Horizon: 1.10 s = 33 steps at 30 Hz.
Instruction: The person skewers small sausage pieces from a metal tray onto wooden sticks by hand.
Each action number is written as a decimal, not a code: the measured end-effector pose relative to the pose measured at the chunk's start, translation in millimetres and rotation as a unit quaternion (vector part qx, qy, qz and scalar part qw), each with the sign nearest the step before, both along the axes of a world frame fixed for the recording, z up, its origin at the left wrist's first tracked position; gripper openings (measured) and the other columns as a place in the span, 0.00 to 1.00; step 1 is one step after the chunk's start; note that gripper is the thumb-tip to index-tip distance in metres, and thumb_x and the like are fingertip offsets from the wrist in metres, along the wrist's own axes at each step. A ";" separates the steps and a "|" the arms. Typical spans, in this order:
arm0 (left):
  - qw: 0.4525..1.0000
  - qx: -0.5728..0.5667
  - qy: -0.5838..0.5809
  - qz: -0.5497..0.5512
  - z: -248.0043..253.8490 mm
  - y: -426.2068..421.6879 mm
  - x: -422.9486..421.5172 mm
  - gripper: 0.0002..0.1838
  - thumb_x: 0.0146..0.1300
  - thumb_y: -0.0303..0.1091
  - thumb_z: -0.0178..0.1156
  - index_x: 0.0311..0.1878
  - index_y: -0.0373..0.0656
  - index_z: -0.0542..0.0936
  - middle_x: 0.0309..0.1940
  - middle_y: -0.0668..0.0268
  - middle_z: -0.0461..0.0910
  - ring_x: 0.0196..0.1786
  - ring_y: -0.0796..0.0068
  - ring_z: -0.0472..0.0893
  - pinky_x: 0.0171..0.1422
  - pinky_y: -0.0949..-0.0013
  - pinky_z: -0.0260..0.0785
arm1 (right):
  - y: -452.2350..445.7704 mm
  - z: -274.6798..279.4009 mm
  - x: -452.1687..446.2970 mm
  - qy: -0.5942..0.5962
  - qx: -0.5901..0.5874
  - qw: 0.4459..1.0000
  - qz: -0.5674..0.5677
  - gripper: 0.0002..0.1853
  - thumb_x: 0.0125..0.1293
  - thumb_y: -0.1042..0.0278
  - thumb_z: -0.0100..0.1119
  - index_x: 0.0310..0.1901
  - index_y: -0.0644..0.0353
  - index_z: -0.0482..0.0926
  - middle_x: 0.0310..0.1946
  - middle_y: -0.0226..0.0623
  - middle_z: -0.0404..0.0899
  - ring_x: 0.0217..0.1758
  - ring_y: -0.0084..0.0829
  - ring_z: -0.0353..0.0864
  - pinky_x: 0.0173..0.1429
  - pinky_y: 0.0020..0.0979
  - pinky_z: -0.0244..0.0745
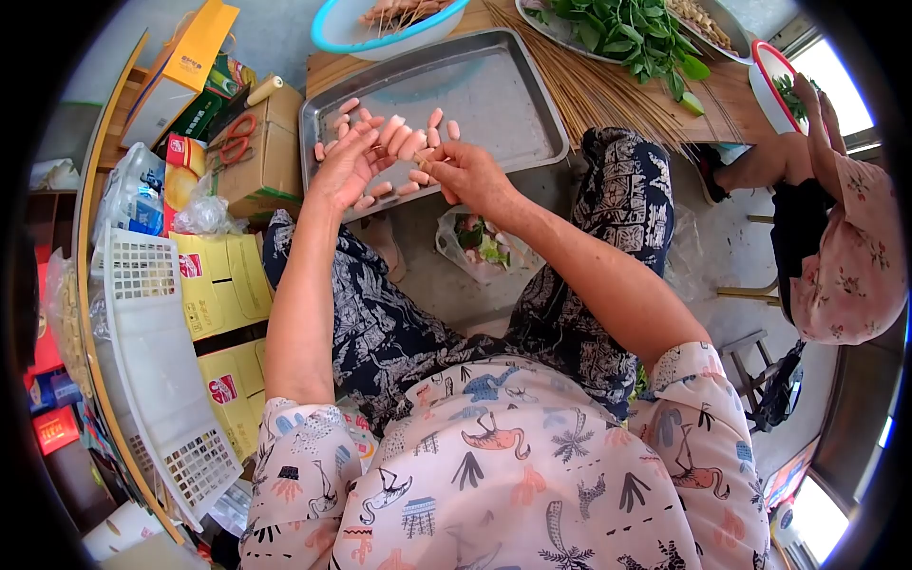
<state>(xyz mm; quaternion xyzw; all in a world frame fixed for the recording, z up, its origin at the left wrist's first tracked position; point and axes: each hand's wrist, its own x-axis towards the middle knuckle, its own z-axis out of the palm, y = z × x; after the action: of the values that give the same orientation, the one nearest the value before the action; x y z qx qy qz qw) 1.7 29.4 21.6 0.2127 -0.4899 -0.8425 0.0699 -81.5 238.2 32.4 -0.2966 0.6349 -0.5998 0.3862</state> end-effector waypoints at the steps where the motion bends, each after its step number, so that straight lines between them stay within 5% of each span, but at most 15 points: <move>1: 0.999 -0.027 -0.039 0.009 -5.0 -5.2 1.8 0.16 0.61 0.31 0.58 0.52 0.41 0.71 0.44 0.62 0.76 0.47 0.70 0.79 0.50 0.65 0.75 | 0.5 5.4 -0.4 -0.009 0.010 1.000 -0.008 0.09 0.68 0.67 0.51 0.37 0.65 0.76 0.15 0.26 0.68 0.17 0.16 0.63 0.22 0.21 0.58; 3: 0.995 -0.053 -0.078 0.018 -16.2 -12.0 1.8 0.13 0.61 0.31 0.58 0.49 0.42 0.75 0.41 0.64 0.78 0.46 0.73 0.79 0.46 0.68 0.74 | 1.6 7.6 -1.2 -0.020 0.020 0.999 -0.015 0.10 0.68 0.66 0.52 0.37 0.65 0.76 0.15 0.26 0.68 0.17 0.15 0.63 0.23 0.21 0.58; 4: 0.949 -0.267 -0.166 -0.035 -23.0 -14.4 0.0 0.12 0.59 0.31 0.60 0.46 0.42 0.77 0.39 0.64 0.79 0.45 0.73 0.79 0.44 0.68 0.73 | 2.2 6.5 -2.7 -0.025 0.022 0.999 -0.017 0.09 0.68 0.64 0.52 0.37 0.62 0.75 0.16 0.25 0.67 0.17 0.14 0.62 0.22 0.20 0.55; 5: 0.847 -0.465 -0.243 -0.085 -30.2 -15.9 0.1 0.11 0.57 0.31 0.61 0.44 0.42 0.79 0.37 0.64 0.80 0.45 0.73 0.79 0.42 0.68 0.71 | 2.7 5.9 -3.9 -0.031 0.024 0.999 -0.018 0.09 0.68 0.62 0.53 0.38 0.60 0.75 0.16 0.23 0.67 0.18 0.13 0.60 0.21 0.19 0.52; 6: 0.847 -0.465 -0.243 -0.085 -41.8 -17.2 3.6 0.11 0.57 0.31 0.61 0.44 0.42 0.79 0.37 0.64 0.80 0.45 0.73 0.79 0.42 0.68 0.71 | 3.2 5.9 -4.4 -0.031 0.024 0.999 -0.018 0.09 0.68 0.62 0.53 0.38 0.60 0.75 0.16 0.23 0.67 0.18 0.13 0.60 0.21 0.19 0.52; 8: 0.675 -0.674 -0.269 -0.131 -61.1 -16.8 12.0 0.08 0.52 0.34 0.63 0.35 0.43 0.81 0.34 0.61 0.81 0.44 0.66 0.79 0.45 0.62 0.71 | 4.7 5.5 -4.7 -0.022 0.019 0.999 -0.015 0.10 0.68 0.62 0.53 0.37 0.60 0.74 0.16 0.23 0.67 0.18 0.13 0.61 0.21 0.19 0.52; 11: 0.626 -0.705 -0.293 -0.160 -54.2 -9.7 15.9 0.10 0.50 0.38 0.64 0.34 0.44 0.80 0.36 0.59 0.81 0.46 0.59 0.78 0.46 0.59 0.71 | 4.8 6.7 -4.9 -0.027 0.019 0.999 -0.016 0.09 0.68 0.62 0.53 0.37 0.60 0.74 0.16 0.23 0.67 0.18 0.13 0.61 0.21 0.19 0.53; 18: 0.606 -0.717 -0.297 -0.177 -69.9 -17.2 14.9 0.12 0.51 0.41 0.63 0.35 0.44 0.80 0.35 0.57 0.80 0.42 0.62 0.80 0.45 0.59 0.71 | 6.8 8.2 -5.1 -0.034 0.000 0.999 -0.016 0.10 0.68 0.63 0.53 0.36 0.62 0.74 0.16 0.24 0.68 0.17 0.14 0.62 0.22 0.20 0.54; 20: 0.707 -0.659 -0.237 -0.101 -69.0 -19.3 6.9 0.10 0.55 0.38 0.62 0.38 0.44 0.80 0.32 0.60 0.81 0.38 0.66 0.80 0.43 0.62 0.72 | 7.9 8.0 -6.0 -0.022 -0.006 1.000 -0.003 0.10 0.68 0.63 0.53 0.36 0.62 0.74 0.16 0.25 0.68 0.17 0.14 0.62 0.23 0.20 0.55; 21: 0.707 -0.659 -0.236 -0.102 -62.6 -21.6 4.2 0.10 0.55 0.38 0.62 0.38 0.44 0.80 0.32 0.60 0.81 0.38 0.66 0.80 0.43 0.62 0.72 | 8.3 8.6 -5.9 -0.022 -0.006 1.000 -0.005 0.10 0.68 0.63 0.53 0.36 0.62 0.74 0.16 0.25 0.68 0.17 0.14 0.62 0.23 0.20 0.55; 22: 0.862 -0.461 -0.207 -0.026 -54.7 -27.2 2.6 0.10 0.57 0.36 0.62 0.40 0.43 0.80 0.36 0.62 0.80 0.39 0.68 0.80 0.44 0.65 0.72 | 8.4 9.3 -5.3 -0.022 -0.003 1.000 -0.002 0.09 0.68 0.64 0.53 0.36 0.62 0.74 0.16 0.25 0.68 0.17 0.14 0.62 0.23 0.20 0.55; 23: 0.958 -0.230 -0.164 0.051 -47.7 -31.2 1.2 0.10 0.59 0.35 0.62 0.42 0.42 0.81 0.39 0.64 0.79 0.39 0.70 0.80 0.44 0.67 0.72 | 8.4 9.9 -4.7 -0.022 0.000 1.000 0.001 0.09 0.68 0.64 0.53 0.36 0.62 0.74 0.16 0.25 0.68 0.17 0.14 0.62 0.23 0.19 0.55; 24: 0.958 -0.231 -0.164 0.051 -37.7 -30.3 1.5 0.10 0.59 0.35 0.62 0.42 0.42 0.81 0.39 0.64 0.79 0.39 0.70 0.80 0.44 0.67 0.72 | 9.0 9.6 -4.6 -0.021 -0.001 1.000 0.001 0.09 0.68 0.64 0.53 0.36 0.62 0.74 0.16 0.25 0.68 0.17 0.14 0.62 0.23 0.19 0.55; 26: 0.988 -0.027 -0.058 0.141 -20.2 -29.2 5.6 0.11 0.62 0.32 0.59 0.46 0.39 0.78 0.38 0.68 0.77 0.39 0.75 0.78 0.44 0.70 0.72 | 8.7 7.9 -4.7 0.007 0.006 1.000 0.026 0.09 0.68 0.65 0.53 0.36 0.62 0.75 0.16 0.24 0.68 0.17 0.14 0.63 0.23 0.19 0.55; 33: 0.993 0.047 0.018 0.108 -19.0 -33.2 7.5 0.12 0.64 0.30 0.56 0.50 0.42 0.74 0.39 0.65 0.77 0.41 0.74 0.77 0.47 0.70 0.71 | 7.2 11.2 2.1 0.006 -0.017 0.999 0.034 0.09 0.66 0.66 0.56 0.34 0.64 0.76 0.14 0.25 0.67 0.15 0.15 0.64 0.20 0.22 0.56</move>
<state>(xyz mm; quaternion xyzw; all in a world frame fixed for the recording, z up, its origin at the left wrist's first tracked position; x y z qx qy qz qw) 9.2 -3.8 2.6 0.2516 -0.4227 -0.8559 0.1591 -79.4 245.4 43.6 -0.3278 0.6164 -0.5955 0.3974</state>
